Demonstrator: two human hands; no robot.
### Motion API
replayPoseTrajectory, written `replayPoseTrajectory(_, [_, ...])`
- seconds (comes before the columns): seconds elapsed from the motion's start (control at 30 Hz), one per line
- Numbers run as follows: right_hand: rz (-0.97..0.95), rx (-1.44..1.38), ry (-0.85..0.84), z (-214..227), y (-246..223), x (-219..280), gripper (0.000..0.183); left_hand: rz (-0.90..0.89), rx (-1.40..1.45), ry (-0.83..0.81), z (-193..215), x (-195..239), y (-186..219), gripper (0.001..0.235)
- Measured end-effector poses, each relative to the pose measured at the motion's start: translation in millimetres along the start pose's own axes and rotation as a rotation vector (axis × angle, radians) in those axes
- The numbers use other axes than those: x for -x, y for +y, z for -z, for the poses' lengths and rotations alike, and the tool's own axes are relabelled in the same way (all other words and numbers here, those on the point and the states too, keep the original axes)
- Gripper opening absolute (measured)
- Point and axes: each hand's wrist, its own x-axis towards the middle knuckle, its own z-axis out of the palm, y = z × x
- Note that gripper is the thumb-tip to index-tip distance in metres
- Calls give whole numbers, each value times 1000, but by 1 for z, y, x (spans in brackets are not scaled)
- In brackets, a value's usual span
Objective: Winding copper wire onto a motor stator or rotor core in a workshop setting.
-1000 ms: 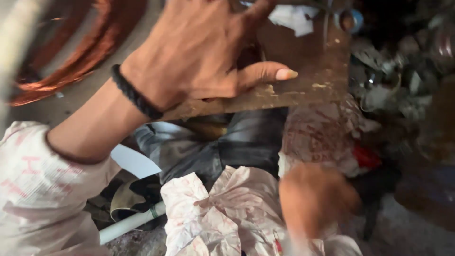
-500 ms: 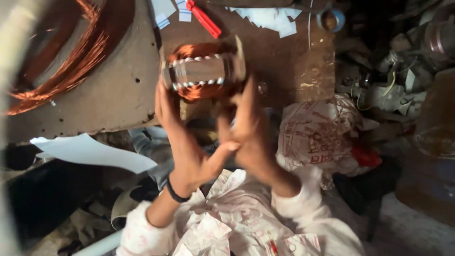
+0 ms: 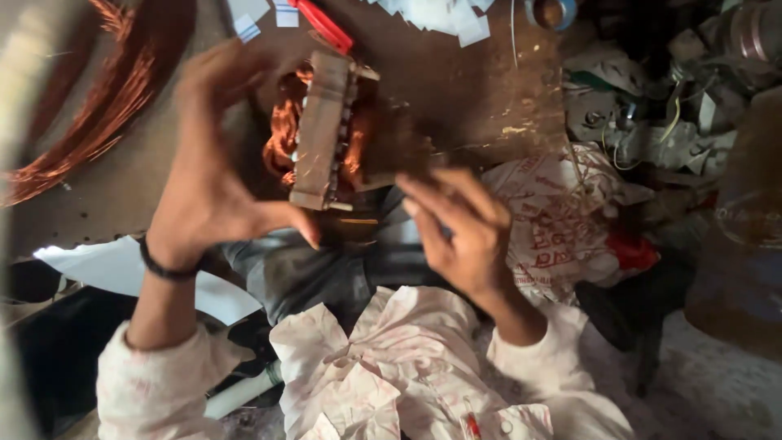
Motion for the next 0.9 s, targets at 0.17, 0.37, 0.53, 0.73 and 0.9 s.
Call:
replayPoseTrajectory(0.17, [371,185,36,3,18,-46,21,82,-756,-66,6,37,-9,82])
replayPoseTrajectory(0.37, [594,347,-21,-13,38,-69,8,-48,-1027,-292,8,8,-2,36])
replayPoseTrajectory(0.53, [647,375,29,-11,30,-72,7,-108,-1068,-375,11,-1,-5,48])
replayPoseTrajectory(0.73, [627,404,43,-13,27,-71,9,-134,-1100,-424,14,-9,-5,50])
replayPoseTrajectory(0.9, [662,404,-6,-13,39,-68,11,-182,-1112,-449,15,-5,-12,47])
